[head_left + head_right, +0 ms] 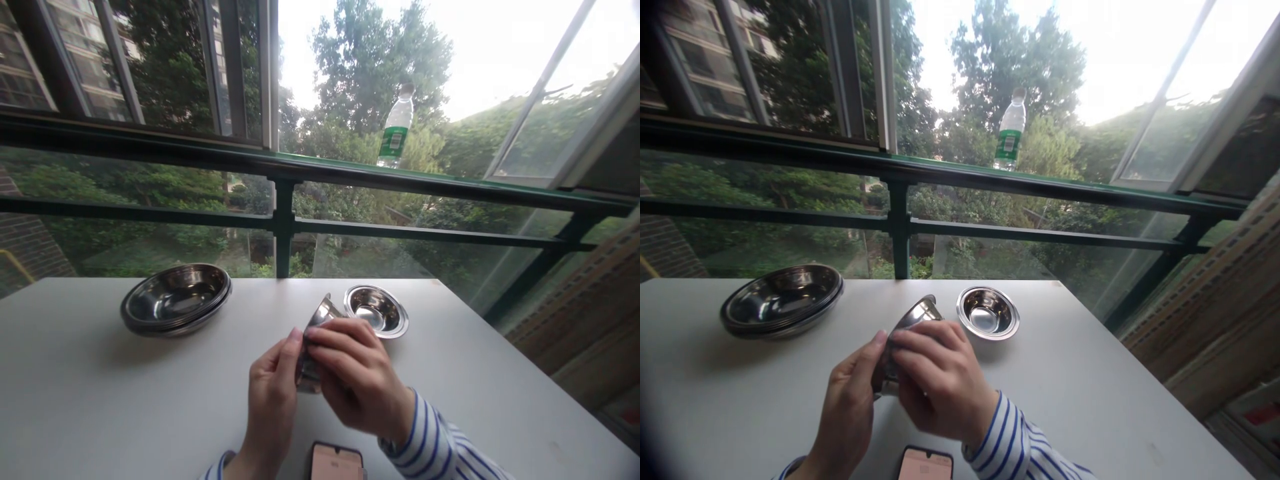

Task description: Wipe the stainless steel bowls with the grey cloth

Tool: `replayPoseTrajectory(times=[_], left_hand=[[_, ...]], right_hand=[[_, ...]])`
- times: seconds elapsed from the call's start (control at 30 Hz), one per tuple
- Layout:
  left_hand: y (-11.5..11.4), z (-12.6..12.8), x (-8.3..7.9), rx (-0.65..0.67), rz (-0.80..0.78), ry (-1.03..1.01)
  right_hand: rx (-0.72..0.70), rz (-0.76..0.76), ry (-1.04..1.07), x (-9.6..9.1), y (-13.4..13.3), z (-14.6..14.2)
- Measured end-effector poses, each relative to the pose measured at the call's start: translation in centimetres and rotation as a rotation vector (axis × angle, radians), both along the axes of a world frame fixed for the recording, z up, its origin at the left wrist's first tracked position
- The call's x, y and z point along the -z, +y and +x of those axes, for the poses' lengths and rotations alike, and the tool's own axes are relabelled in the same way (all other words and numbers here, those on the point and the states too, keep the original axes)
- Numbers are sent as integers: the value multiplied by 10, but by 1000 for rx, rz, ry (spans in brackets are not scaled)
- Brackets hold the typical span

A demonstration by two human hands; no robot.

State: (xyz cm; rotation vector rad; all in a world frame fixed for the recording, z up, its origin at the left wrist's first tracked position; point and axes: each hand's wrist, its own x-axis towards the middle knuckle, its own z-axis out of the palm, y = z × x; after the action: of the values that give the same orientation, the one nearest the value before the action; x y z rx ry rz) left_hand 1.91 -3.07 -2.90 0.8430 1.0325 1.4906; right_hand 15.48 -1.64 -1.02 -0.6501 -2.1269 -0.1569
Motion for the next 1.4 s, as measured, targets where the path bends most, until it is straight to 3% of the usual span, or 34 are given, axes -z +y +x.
replayPoseTrajectory(times=[0.1, 0.27, 0.47, 0.67, 0.9, 1.1, 1.3, 1.4], left_hand=[[0, 0, 0, 5, 4, -1], [-4, 3, -4, 43, -47, -19], [-1, 0, -1, 14, -5, 0], [-6, 4, -10, 20, -59, -2], [-2, 0, -6, 7, -59, 11], [-5, 5, -10, 27, -60, -6], [0, 0, -6, 10, -32, -12], [1, -1, -4, 46, -71, -19]], right_hand=[[-7, -29, 34, 2, 5, 1], [162, -284, 358, 4, 17, 9], [-23, -130, 115, 3, 6, 2], [204, -411, 438, 11, 28, 15], [-32, -145, 137, 0, 8, 5], [188, -341, 395, 8, 22, 12], [12, -84, 92, 6, 4, 0], [74, -191, 242, 9, 16, 5]])
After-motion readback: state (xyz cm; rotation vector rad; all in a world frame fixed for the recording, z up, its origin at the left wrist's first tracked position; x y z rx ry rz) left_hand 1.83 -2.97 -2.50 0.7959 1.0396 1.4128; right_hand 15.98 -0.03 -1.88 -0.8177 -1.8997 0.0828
